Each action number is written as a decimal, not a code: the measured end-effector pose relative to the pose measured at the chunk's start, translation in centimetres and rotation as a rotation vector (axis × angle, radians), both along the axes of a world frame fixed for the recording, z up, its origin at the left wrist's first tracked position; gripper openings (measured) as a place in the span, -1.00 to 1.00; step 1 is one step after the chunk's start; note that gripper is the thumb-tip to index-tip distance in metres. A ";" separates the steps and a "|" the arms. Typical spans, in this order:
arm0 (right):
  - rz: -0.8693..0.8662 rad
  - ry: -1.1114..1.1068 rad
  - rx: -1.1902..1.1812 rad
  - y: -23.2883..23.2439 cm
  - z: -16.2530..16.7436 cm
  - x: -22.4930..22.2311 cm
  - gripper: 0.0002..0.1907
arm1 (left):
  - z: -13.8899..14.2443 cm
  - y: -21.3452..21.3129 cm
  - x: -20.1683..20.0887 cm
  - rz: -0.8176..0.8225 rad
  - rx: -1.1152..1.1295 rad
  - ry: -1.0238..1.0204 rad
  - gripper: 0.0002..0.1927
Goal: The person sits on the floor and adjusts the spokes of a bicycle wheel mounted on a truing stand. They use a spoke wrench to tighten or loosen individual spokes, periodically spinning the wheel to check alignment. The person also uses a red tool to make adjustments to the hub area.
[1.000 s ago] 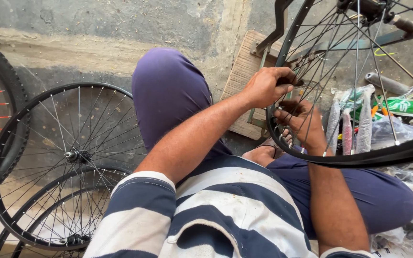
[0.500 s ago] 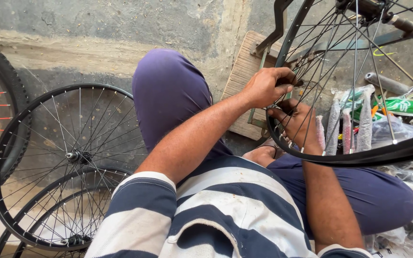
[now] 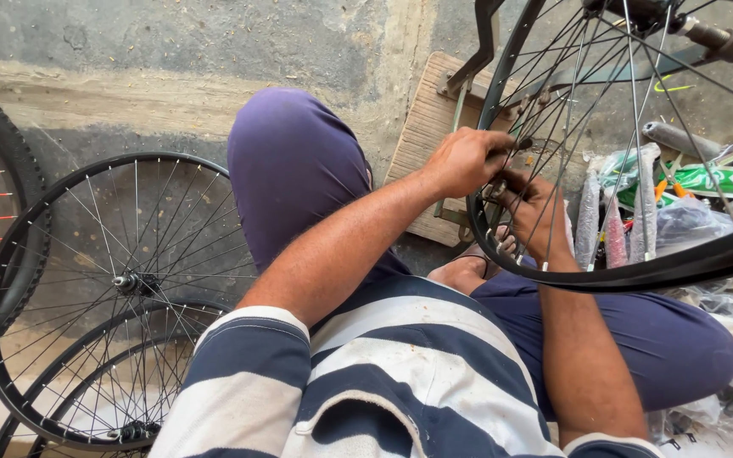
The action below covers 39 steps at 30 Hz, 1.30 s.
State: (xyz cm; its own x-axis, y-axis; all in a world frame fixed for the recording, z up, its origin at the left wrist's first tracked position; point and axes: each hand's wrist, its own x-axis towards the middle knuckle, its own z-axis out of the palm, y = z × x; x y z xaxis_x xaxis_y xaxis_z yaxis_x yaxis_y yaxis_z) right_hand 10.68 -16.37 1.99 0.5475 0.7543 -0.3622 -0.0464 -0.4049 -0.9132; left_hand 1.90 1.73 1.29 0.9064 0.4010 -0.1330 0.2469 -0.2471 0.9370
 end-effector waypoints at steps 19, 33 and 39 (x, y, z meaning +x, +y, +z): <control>-0.168 0.303 -0.125 -1.0 1.1 0.0 -0.65 | 1.8 -0.1 -1.0 -0.157 0.201 0.131 -0.76; -0.100 -0.001 -0.187 -0.4 0.8 -1.0 -0.74 | 1.6 0.2 -1.5 -0.172 0.140 0.124 -0.73; -0.149 -0.023 -0.170 -0.5 1.9 -1.9 -0.73 | 0.7 0.3 -1.2 -0.316 0.129 0.107 -0.67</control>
